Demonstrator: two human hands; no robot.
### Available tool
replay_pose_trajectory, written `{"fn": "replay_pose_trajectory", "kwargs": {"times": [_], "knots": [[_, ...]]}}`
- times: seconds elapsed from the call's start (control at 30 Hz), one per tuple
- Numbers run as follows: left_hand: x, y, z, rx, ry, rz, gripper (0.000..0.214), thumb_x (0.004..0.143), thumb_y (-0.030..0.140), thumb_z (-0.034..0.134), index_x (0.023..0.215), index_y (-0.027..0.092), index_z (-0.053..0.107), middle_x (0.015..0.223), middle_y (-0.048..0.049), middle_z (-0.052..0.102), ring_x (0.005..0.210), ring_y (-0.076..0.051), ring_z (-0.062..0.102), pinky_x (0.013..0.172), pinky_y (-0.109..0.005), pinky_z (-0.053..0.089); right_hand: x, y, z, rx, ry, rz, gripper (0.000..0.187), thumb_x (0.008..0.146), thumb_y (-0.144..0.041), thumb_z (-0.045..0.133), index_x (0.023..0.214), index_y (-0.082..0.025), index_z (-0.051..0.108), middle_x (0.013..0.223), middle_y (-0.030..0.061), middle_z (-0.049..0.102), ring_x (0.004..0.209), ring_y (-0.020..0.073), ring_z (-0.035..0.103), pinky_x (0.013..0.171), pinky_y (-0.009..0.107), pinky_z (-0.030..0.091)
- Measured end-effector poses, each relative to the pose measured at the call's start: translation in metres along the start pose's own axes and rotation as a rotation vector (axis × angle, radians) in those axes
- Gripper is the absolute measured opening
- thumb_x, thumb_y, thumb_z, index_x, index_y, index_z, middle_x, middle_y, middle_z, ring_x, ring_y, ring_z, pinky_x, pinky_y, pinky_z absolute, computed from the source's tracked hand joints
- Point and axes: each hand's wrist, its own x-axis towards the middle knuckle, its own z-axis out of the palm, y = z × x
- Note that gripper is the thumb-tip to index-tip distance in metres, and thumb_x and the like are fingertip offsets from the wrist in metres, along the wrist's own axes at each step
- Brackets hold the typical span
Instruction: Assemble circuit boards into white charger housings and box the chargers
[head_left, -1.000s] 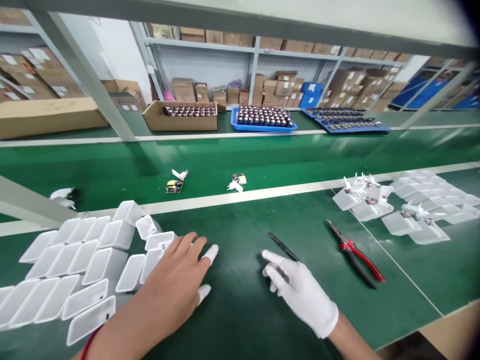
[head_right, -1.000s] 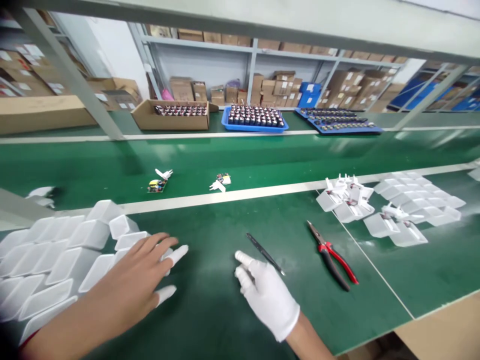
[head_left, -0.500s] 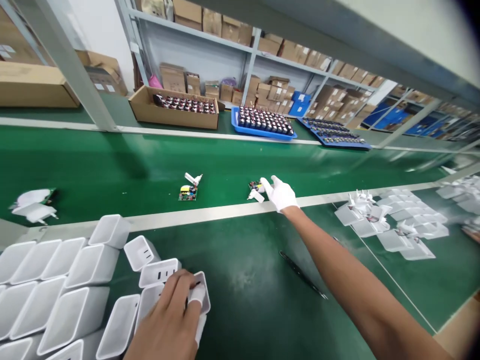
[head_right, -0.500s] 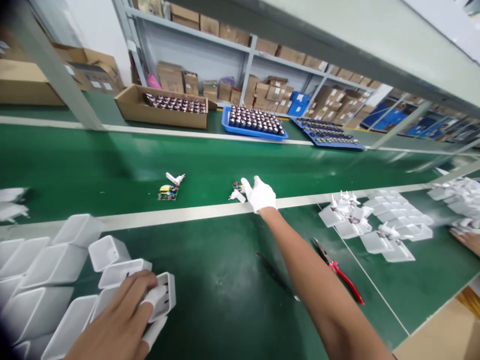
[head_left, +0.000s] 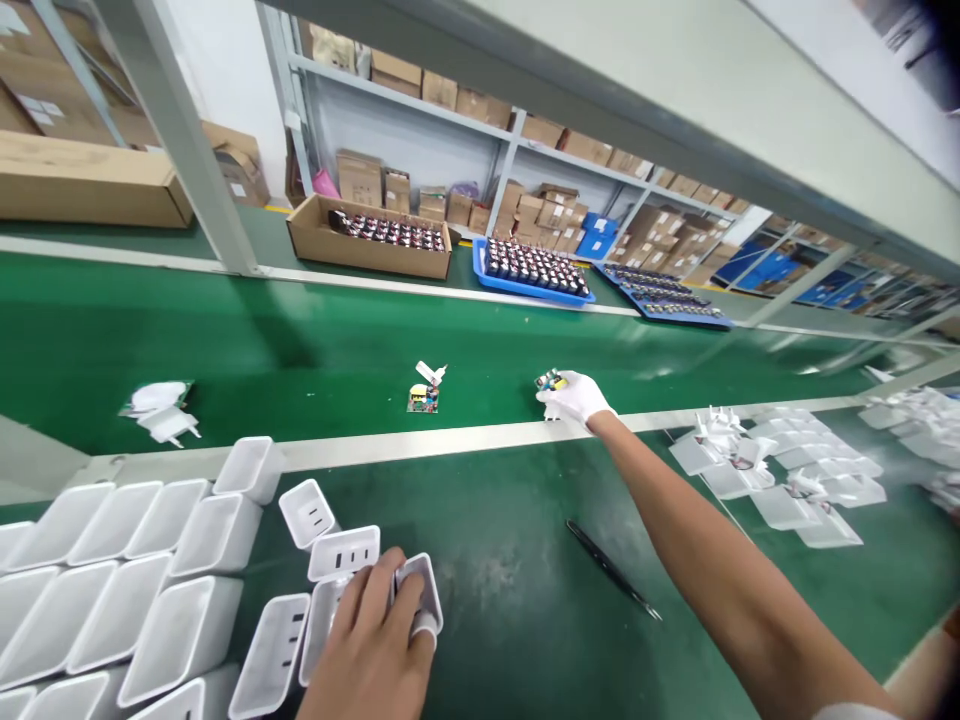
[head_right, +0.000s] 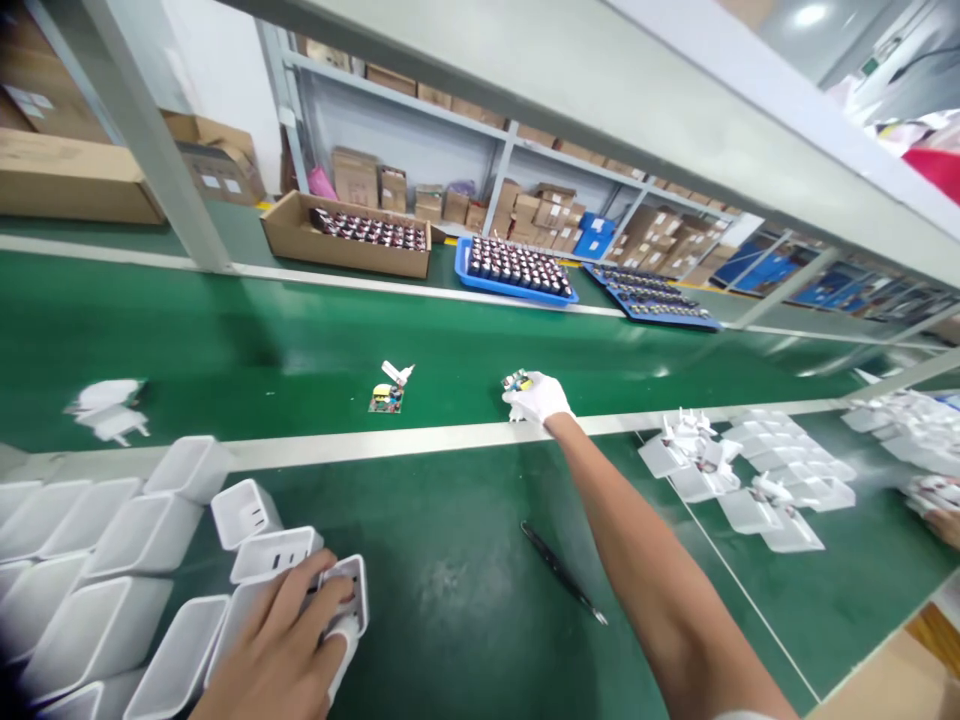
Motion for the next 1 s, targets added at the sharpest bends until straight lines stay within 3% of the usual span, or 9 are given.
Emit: {"fn": "replay_pose_trajectory", "kwargs": {"times": [0.1, 0.2, 0.33, 0.4, 0.5, 0.57, 0.67, 0.8, 1.0], "knots": [[0.001, 0.007, -0.006, -0.08, 0.041, -0.005, 0.018, 0.074, 0.01, 0.057, 0.067, 0.02, 0.069, 0.116, -0.0054, 0.069, 0.124, -0.032, 0.049, 0.103, -0.049, 0.04, -0.042, 0.019, -0.014, 0.11, 0.129, -0.135, 0.063, 0.075, -0.038, 0.078, 0.133, -0.022, 0.056, 0.113, 0.0097, 0.068, 0.101, 0.0241, 0.066, 0.086, 0.035, 0.052], [0.005, 0.022, -0.007, -0.268, 0.039, 0.079, 0.016, 0.07, 0.008, 0.056, 0.068, 0.02, 0.066, 0.119, -0.0079, 0.064, 0.131, -0.034, 0.042, 0.104, -0.049, 0.041, -0.093, 0.038, -0.019, 0.226, 0.128, -0.195, 0.073, 0.075, -0.035, 0.077, 0.142, -0.028, 0.047, 0.101, 0.0061, 0.07, 0.08, 0.0212, 0.069, 0.076, 0.035, 0.055], [0.022, 0.05, 0.006, -0.526, 0.0, 0.211, 0.019, 0.068, 0.006, 0.054, 0.077, 0.019, 0.064, 0.127, -0.0105, 0.052, 0.135, -0.032, 0.038, 0.105, -0.043, 0.045, -0.157, 0.06, -0.015, 0.993, -0.079, -0.211, 0.082, 0.073, -0.031, 0.079, 0.144, -0.029, 0.038, 0.094, 0.0021, 0.069, 0.061, 0.0154, 0.067, 0.058, 0.03, 0.057], [0.033, 0.065, 0.017, -0.596, -0.048, 0.204, 0.016, 0.072, 0.005, 0.051, 0.076, 0.018, 0.061, 0.137, -0.0118, 0.043, 0.133, -0.031, 0.042, 0.103, -0.042, 0.048, -0.182, 0.07, -0.013, 1.427, -0.198, -0.211, 0.079, 0.067, -0.023, 0.083, 0.136, -0.03, 0.046, 0.106, 0.0036, 0.069, 0.077, 0.0174, 0.072, 0.071, 0.032, 0.06], [0.047, 0.082, 0.033, -0.626, -0.14, 0.17, 0.015, 0.079, 0.006, 0.047, 0.076, 0.016, 0.058, 0.151, -0.0132, 0.028, 0.134, -0.034, 0.043, 0.104, -0.044, 0.048, -0.207, 0.084, -0.008, 1.719, -0.374, -0.162, 0.057, 0.075, -0.035, 0.077, 0.127, -0.027, 0.054, 0.126, 0.0093, 0.065, 0.101, 0.024, 0.071, 0.093, 0.041, 0.056], [0.054, 0.091, 0.04, -0.654, -0.218, 0.148, 0.013, 0.083, 0.01, 0.047, 0.081, 0.017, 0.058, 0.155, -0.0131, 0.024, 0.134, -0.034, 0.045, 0.104, -0.045, 0.049, -0.217, 0.093, -0.002, 1.778, -0.372, -0.109, 0.043, 0.084, -0.045, 0.067, 0.12, -0.025, 0.057, 0.126, 0.0126, 0.065, 0.102, 0.0276, 0.071, 0.092, 0.046, 0.056], [0.061, 0.1, 0.047, -0.752, -0.282, 0.029, 0.022, 0.088, 0.021, 0.051, 0.11, 0.018, 0.053, 0.153, -0.0155, 0.03, 0.125, -0.031, 0.055, 0.1, -0.046, 0.052, -0.227, 0.105, 0.006, 1.737, -0.149, -0.11, 0.03, 0.087, -0.04, 0.066, 0.113, -0.024, 0.06, 0.116, 0.0112, 0.069, 0.097, 0.0282, 0.072, 0.087, 0.049, 0.057], [0.065, 0.107, 0.053, -0.927, -0.254, -0.13, 0.076, 0.084, 0.03, 0.061, 0.145, 0.019, 0.017, 0.141, -0.0152, 0.048, 0.126, -0.029, 0.054, 0.105, -0.049, 0.047, -0.239, 0.115, 0.01, 1.681, 0.042, -0.158, 0.072, 0.074, -0.026, 0.08, 0.137, -0.035, 0.045, 0.122, 0.0069, 0.064, 0.112, 0.0276, 0.064, 0.094, 0.049, 0.053], [0.066, 0.101, 0.061, -1.037, -0.251, -0.104, 0.093, 0.077, 0.037, 0.072, 0.148, 0.022, 0.012, 0.141, -0.0122, 0.05, 0.128, -0.029, 0.052, 0.108, -0.046, 0.044, -0.244, 0.103, 0.018, 1.5, 0.108, -0.26, 0.105, 0.066, -0.02, 0.085, 0.147, -0.048, 0.024, 0.125, 0.0037, 0.056, 0.102, 0.0227, 0.064, 0.083, 0.041, 0.057]]}}
